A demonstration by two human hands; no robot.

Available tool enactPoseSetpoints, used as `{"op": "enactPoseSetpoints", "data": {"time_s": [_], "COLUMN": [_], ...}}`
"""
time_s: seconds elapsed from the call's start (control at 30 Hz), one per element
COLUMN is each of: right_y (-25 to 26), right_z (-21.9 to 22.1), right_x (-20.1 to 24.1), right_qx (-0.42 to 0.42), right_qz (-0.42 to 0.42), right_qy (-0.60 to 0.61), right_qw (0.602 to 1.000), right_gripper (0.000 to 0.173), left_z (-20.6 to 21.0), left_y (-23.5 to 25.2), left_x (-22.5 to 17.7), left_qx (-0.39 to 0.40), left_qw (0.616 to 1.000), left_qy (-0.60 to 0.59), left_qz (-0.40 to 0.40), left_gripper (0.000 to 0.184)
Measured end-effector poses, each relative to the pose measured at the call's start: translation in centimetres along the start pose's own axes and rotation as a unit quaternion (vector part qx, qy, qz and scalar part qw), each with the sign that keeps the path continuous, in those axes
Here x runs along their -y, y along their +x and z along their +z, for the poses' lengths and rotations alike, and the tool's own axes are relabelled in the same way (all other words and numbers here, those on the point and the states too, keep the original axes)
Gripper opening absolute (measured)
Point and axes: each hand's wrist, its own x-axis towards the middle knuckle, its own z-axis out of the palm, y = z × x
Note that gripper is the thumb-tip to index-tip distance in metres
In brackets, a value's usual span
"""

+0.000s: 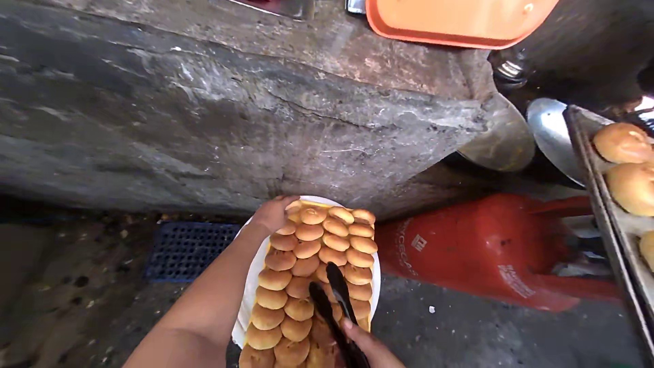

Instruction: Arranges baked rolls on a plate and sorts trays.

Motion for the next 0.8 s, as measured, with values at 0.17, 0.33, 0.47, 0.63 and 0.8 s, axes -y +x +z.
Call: {"op": "enactPoseSetpoints", "data": {"time_s": [0.17, 0.33, 0.47, 0.63, 0.8], "right_y": [1.9, 7.2, 9.8, 10.0, 10.7], "right_z": [-0.4, 0.2, 0.7, -2.0, -1.8], "right_x": [11.5, 17.4, 19.1, 19.2, 16.5], "right_qx": [-0.226, -0.278, -0.259, -0.258, -0.269], "right_qz": [-0.011, -0.009, 0.015, -0.008, -0.027], "right_qy": [-0.543, -0.649, -0.681, -0.641, -0.686], "right_qw": [0.809, 0.708, 0.685, 0.722, 0.675], "right_gripper": [0.082, 0.081, 0.076, 0.069, 0.074], "left_z": [-1.1, 0.6, 1.7, 2.1, 3.6], "left_y": [-1.2, -1.9, -2.1, -2.4, -2.3], "left_x": [0.0, -0.2, -0.2, -0.1, 1.1], "left_qx": [0.012, -0.031, -0.091, -0.065, -0.097], "left_qw": [0.998, 0.994, 0.985, 0.989, 0.986], "left_qy": [0.029, -0.1, -0.136, -0.13, -0.132], "left_qz": [0.062, 0.021, -0.048, -0.009, 0.033], "left_gripper": [0.049, 0.032, 0.034, 0.029, 0.028]}}
